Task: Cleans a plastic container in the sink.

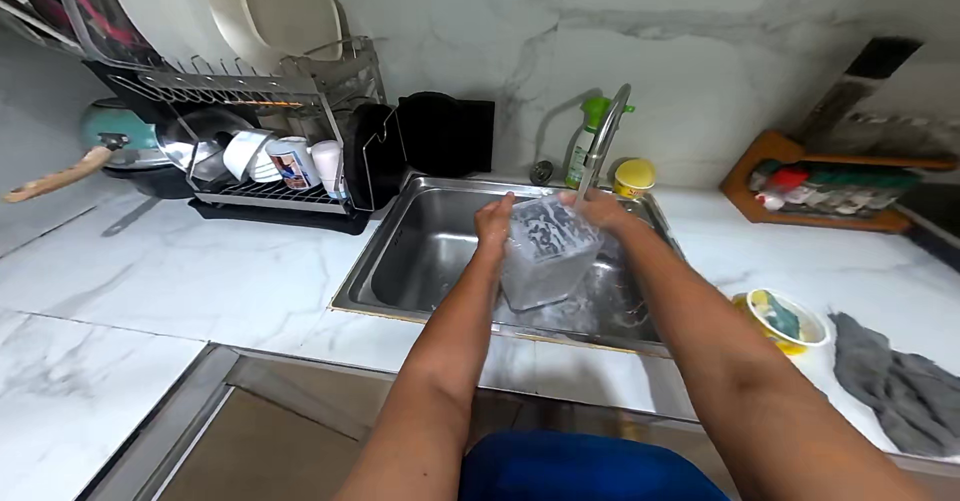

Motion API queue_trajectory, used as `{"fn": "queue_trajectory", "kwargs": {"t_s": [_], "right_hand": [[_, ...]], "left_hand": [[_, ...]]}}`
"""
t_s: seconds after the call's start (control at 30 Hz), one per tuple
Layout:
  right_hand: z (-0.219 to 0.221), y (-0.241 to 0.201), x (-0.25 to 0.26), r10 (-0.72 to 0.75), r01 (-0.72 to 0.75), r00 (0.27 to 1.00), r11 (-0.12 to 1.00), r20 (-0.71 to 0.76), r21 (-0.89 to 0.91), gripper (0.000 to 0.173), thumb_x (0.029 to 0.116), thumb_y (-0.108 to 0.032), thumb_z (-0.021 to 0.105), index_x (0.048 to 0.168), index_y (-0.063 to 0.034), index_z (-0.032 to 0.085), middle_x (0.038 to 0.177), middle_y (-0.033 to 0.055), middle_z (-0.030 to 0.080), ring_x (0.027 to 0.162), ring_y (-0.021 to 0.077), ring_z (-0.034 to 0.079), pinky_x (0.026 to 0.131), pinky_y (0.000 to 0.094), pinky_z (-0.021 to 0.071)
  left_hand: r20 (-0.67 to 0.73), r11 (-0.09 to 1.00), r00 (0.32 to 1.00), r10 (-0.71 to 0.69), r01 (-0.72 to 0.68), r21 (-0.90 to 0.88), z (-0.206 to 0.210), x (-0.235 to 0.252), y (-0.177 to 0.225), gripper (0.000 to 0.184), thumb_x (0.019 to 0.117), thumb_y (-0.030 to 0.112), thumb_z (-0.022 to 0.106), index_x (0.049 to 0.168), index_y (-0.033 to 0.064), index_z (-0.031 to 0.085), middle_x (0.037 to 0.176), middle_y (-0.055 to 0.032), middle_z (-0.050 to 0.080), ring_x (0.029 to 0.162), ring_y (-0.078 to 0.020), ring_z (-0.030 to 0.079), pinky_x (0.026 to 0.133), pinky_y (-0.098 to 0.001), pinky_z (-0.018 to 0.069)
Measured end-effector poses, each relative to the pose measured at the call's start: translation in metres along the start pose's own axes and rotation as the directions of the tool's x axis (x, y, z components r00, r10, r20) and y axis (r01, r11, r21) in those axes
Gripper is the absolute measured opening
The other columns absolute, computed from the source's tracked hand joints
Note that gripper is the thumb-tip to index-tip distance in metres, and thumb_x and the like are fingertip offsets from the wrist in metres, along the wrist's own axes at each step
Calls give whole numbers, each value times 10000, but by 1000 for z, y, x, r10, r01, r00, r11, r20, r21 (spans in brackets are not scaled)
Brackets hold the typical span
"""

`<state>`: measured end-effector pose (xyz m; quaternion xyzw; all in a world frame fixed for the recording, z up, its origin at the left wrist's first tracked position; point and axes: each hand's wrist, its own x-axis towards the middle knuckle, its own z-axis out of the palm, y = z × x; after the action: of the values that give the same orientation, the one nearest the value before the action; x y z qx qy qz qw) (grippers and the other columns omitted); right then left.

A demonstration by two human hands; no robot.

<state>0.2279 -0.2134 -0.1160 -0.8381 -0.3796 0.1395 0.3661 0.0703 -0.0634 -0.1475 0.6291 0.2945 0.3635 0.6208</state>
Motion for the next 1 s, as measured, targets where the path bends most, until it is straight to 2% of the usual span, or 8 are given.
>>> {"fn": "queue_trajectory", "kwargs": {"t_s": [0.1,0.17,0.23,0.3,0.43,0.6,0.77,1.0], "right_hand": [[-5,24,-13,55,-77,997,899,63,431,439,1089,-424,451,1373,-104,546,1128,106,654,948,189,639,816,399,553],[1,33,-12,74,-53,997,825,-13,563,418,1081,-416,489,1273,-59,591,1014,85,663,857,161,648,773,381,573],[6,34,-14,184,-74,974,813,-134,577,455,1056,-441,550,1236,-29,620,1022,124,667,876,199,647,800,423,568],[7,29,-20,287,-129,928,845,-238,519,487,1031,-449,604,1199,7,628,1053,181,649,904,257,618,823,479,531],[5,30,-31,308,-167,913,881,-269,443,439,1033,-397,621,1106,35,654,949,165,643,811,234,591,774,451,519],[-3,23,-40,262,-138,960,741,-94,657,257,1085,-225,524,1180,1,600,886,43,623,696,88,599,651,266,549],[7,2,-34,130,-103,991,710,13,697,197,1048,-54,515,1213,36,570,983,115,692,800,157,694,768,337,604],[21,-21,-40,-149,136,989,896,-1,422,157,1034,-34,571,1135,81,606,957,137,714,820,150,694,804,338,588]], "left_hand": [[-2,998,1000,-17,17,-56,-3,5,1,386,1031,348,629,949,-23,699,893,-131,649,817,-195,576,771,-415,496],[29,995,1000,-8,5,102,6,13,-4,451,1043,397,603,947,-36,683,865,-154,621,789,-231,560,750,-436,478],[210,927,975,-71,-14,376,15,15,-1,556,1048,453,570,1196,-77,648,1143,-286,661,1086,-392,642,980,-564,501],[368,811,911,-188,-67,582,35,-1,18,659,1050,474,552,1395,-87,538,1373,-323,575,1319,-446,545,1120,-605,412],[584,653,795,-166,-356,669,89,-23,40,631,1113,477,350,1301,-56,631,1353,-295,604,1313,-443,552,1097,-631,417],[714,701,697,72,-544,461,91,-9,55,301,1053,96,544,1291,-32,676,1292,-258,662,1256,-384,610,1115,-528,436],[479,746,871,-112,-245,619,58,2,57,379,1066,241,539,1175,-98,667,1241,-301,651,1205,-412,619,1046,-586,464],[366,805,831,-419,153,573,14,-19,84,750,1070,588,393,1413,-64,534,1447,-299,521,1371,-402,491,1145,-579,363]]}}
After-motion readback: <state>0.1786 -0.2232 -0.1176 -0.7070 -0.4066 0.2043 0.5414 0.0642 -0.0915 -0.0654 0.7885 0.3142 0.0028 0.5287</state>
